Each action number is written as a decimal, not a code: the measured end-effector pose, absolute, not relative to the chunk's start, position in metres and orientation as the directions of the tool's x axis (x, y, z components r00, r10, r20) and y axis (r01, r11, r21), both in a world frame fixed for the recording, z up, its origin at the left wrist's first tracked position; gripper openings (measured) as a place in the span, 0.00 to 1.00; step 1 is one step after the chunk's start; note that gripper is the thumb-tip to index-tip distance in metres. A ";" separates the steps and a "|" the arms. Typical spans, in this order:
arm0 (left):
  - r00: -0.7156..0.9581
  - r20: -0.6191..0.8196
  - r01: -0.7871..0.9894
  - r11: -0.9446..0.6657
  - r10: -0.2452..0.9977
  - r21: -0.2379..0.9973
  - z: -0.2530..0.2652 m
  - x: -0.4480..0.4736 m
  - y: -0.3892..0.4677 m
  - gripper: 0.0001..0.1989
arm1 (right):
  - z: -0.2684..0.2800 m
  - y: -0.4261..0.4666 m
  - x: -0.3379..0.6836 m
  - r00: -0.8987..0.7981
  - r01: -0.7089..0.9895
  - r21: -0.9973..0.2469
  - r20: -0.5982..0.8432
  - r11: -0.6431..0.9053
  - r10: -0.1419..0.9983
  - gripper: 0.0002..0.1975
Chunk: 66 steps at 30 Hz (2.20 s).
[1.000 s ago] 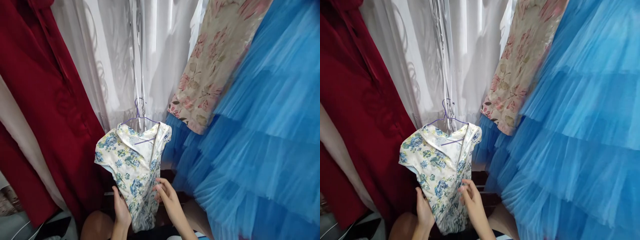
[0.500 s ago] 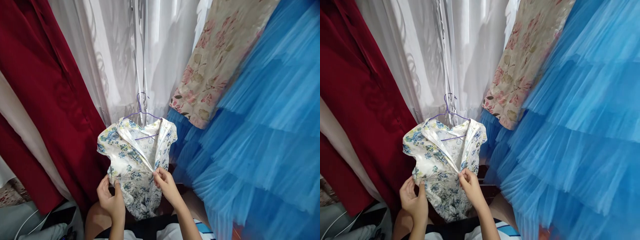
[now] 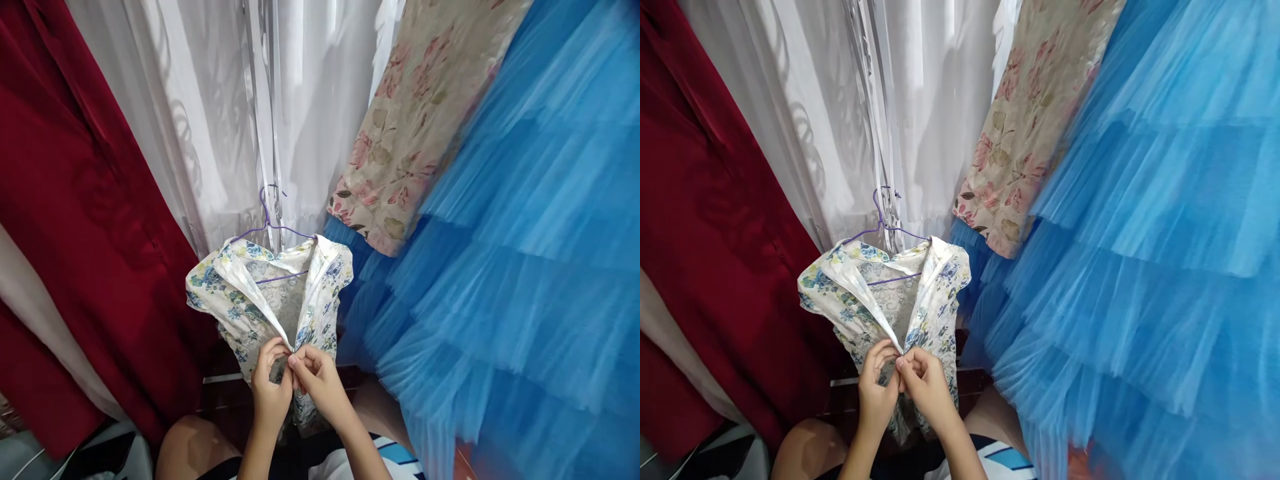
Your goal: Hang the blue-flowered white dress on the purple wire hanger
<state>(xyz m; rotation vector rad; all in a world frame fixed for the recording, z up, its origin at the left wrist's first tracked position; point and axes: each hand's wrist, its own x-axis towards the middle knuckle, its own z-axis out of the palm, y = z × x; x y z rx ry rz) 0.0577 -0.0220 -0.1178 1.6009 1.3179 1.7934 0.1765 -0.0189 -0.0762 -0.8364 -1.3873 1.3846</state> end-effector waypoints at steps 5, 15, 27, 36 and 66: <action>-0.230 0.541 0.290 -0.474 0.809 0.832 -0.111 0.053 -0.026 0.11 | -0.071 -0.021 0.170 -0.280 -0.180 -0.978 0.152 0.103 0.948 0.19; -0.243 0.523 0.227 -0.476 0.817 0.850 -0.116 0.056 -0.033 0.06 | 0.040 0.061 0.149 -0.215 -0.200 -0.958 0.248 0.206 0.945 0.16; -0.109 0.562 0.425 -0.473 0.820 0.772 -0.124 0.046 -0.027 0.01 | 0.107 0.096 0.154 -0.182 -0.335 -0.921 0.271 0.200 0.945 0.13; -0.033 0.768 0.566 -0.621 0.640 0.542 -0.026 0.015 0.012 0.02 | 0.101 0.084 0.157 -0.245 -0.255 -0.937 0.302 0.239 0.922 0.14; -0.481 -0.266 -0.645 -0.132 0.835 0.752 -0.029 -0.082 0.071 0.09 | -0.052 0.076 0.178 -0.413 0.295 -0.857 0.285 0.423 0.865 0.10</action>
